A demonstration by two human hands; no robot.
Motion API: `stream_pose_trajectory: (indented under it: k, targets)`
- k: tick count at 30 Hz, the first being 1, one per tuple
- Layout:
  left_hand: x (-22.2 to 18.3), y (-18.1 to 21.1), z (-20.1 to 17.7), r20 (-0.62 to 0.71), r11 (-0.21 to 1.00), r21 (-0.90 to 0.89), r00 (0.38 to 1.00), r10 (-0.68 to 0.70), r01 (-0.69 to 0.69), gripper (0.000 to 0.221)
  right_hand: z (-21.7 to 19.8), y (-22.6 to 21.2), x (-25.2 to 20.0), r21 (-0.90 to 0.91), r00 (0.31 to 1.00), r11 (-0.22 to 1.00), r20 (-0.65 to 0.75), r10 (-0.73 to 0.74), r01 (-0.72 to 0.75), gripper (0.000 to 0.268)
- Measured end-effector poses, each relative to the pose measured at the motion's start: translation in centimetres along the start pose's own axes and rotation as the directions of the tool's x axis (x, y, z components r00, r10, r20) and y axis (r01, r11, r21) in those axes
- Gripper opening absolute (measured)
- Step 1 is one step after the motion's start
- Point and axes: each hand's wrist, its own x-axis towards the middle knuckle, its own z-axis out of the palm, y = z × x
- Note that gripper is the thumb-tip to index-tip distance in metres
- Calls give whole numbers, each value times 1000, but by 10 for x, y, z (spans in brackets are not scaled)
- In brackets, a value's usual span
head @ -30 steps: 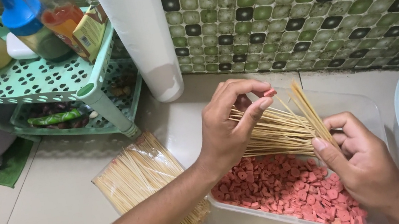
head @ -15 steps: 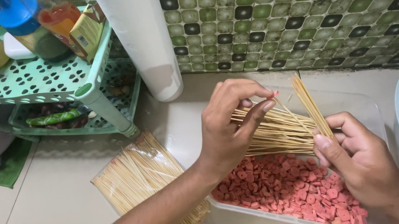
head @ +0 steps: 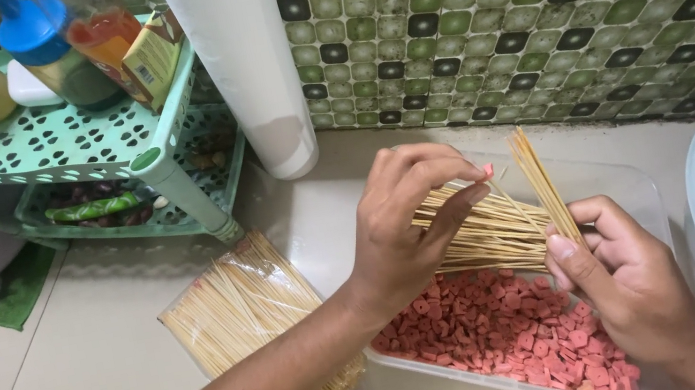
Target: Skewering small diced pieces of food onto wooden sticks and organizing the sticks.
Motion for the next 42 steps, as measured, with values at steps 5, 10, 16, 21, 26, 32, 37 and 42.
stream_pose_trajectory:
  k: [5,10,16,21,26,32,37,42]
  targets:
    - [-4,14,1,-82,985,-6,982,173,-174,24,0,1,1,-3,999,1000,-24,27,-27,22]
    - [-19,55,-6,361,935,-248,871,332,-254,18,2,0,4,-61,987,986,-61,150,-153,23]
    - [-57,45,17,819,992,-78,560,122,-101,44,3,7,9,-204,990,970,34,140,-131,24]
    - [-52,46,14,888,999,3,460,-17,33,43,4,4,19,-375,983,912,16,186,-166,28]
    - [-47,48,11,896,995,19,439,-60,97,39,21,-45,43,-675,989,730,6,147,-104,23]
    - [-54,42,14,883,996,-11,469,-34,92,37,29,-43,93,-802,996,597,67,53,22,19]
    - [-47,46,7,883,991,-12,466,-53,136,38,29,-19,106,-778,995,621,79,-54,96,22]
    - [-43,48,5,905,986,-15,421,-57,166,43,28,-14,105,-739,998,671,61,-22,60,20]
